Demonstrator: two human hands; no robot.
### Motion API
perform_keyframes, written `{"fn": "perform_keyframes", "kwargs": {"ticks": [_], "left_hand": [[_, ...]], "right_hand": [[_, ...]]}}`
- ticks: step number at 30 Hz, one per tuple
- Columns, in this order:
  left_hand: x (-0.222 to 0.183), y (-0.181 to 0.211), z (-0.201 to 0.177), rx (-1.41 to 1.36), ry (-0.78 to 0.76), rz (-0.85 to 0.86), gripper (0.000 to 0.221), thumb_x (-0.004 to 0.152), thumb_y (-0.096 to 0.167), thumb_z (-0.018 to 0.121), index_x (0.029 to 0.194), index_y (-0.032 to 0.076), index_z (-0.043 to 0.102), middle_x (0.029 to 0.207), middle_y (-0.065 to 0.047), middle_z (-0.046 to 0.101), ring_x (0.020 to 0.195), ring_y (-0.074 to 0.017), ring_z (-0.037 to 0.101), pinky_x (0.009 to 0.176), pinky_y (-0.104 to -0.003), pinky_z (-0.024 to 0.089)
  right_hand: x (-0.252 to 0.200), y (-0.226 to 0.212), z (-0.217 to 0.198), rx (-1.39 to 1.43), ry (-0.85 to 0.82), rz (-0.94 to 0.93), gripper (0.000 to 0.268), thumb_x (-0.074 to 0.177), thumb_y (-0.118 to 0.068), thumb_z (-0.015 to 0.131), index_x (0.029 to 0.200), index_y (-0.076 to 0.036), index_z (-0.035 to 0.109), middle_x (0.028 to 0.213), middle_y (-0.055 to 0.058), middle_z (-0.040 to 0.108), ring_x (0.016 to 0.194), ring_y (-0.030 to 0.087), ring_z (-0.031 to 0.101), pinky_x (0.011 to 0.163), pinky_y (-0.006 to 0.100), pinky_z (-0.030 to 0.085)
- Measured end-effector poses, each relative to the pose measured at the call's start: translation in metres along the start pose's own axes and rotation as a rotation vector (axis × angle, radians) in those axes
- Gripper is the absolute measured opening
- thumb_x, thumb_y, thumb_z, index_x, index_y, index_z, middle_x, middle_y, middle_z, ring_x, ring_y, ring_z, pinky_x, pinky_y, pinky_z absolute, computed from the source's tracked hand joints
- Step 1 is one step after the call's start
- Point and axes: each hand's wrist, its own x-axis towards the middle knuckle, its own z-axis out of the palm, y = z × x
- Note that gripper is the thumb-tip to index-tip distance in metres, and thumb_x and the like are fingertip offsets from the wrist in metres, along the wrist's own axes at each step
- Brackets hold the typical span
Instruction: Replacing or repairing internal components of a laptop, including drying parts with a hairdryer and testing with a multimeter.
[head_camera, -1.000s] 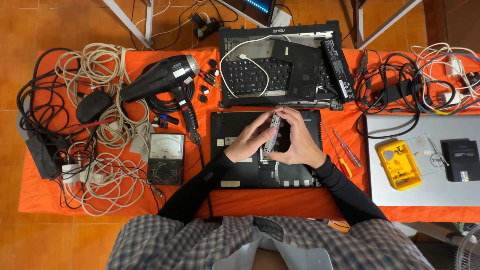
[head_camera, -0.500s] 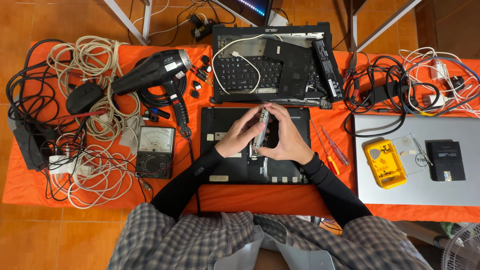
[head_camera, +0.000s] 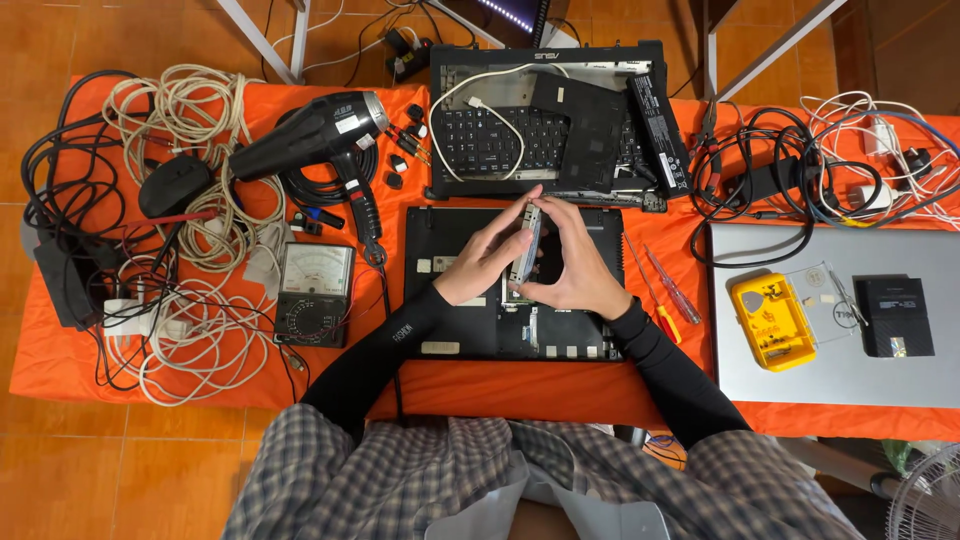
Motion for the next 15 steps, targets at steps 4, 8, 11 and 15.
{"fn": "perform_keyframes", "kwargs": {"ticks": [4, 8, 11, 15], "left_hand": [[0.000, -0.014, -0.004, 0.026, 0.024, 0.073, 0.060, 0.117, 0.032, 0.046, 0.169, 0.010, 0.026, 0.174, -0.008, 0.034, 0.158, -0.0214, 0.037, 0.127, -0.035, 0.034], [-0.001, -0.013, -0.003, -0.034, -0.050, -0.014, 0.065, 0.111, 0.035, 0.048, 0.166, 0.010, 0.023, 0.170, -0.010, 0.033, 0.127, -0.0191, 0.059, 0.106, -0.032, 0.052], [0.001, -0.010, -0.004, -0.100, -0.048, -0.017, 0.066, 0.112, 0.038, 0.045, 0.167, 0.012, 0.018, 0.168, -0.012, 0.033, 0.127, -0.0204, 0.060, 0.105, -0.034, 0.053], [0.005, -0.019, -0.011, 0.176, 0.045, 0.091, 0.063, 0.114, 0.045, 0.028, 0.168, 0.013, 0.017, 0.171, -0.014, 0.023, 0.151, -0.0264, 0.034, 0.120, -0.041, 0.038]], "right_hand": [[0.000, 0.001, 0.002, 0.013, 0.072, 0.061, 0.107, 0.065, -0.032, 0.095, 0.148, 0.000, 0.034, 0.145, 0.023, 0.046, 0.136, 0.039, 0.052, 0.115, 0.046, 0.043], [0.002, 0.001, 0.001, -0.033, 0.091, -0.069, 0.108, 0.069, -0.031, 0.095, 0.151, -0.001, 0.032, 0.153, 0.023, 0.046, 0.147, 0.043, 0.046, 0.122, 0.049, 0.040], [0.003, 0.002, 0.001, -0.063, 0.096, -0.104, 0.110, 0.070, -0.032, 0.097, 0.153, -0.002, 0.031, 0.156, 0.022, 0.044, 0.150, 0.043, 0.043, 0.124, 0.051, 0.038], [-0.003, 0.013, 0.004, -0.087, 0.097, -0.119, 0.114, 0.070, -0.034, 0.097, 0.154, -0.003, 0.028, 0.160, 0.024, 0.037, 0.152, 0.044, 0.037, 0.126, 0.054, 0.035]]}}
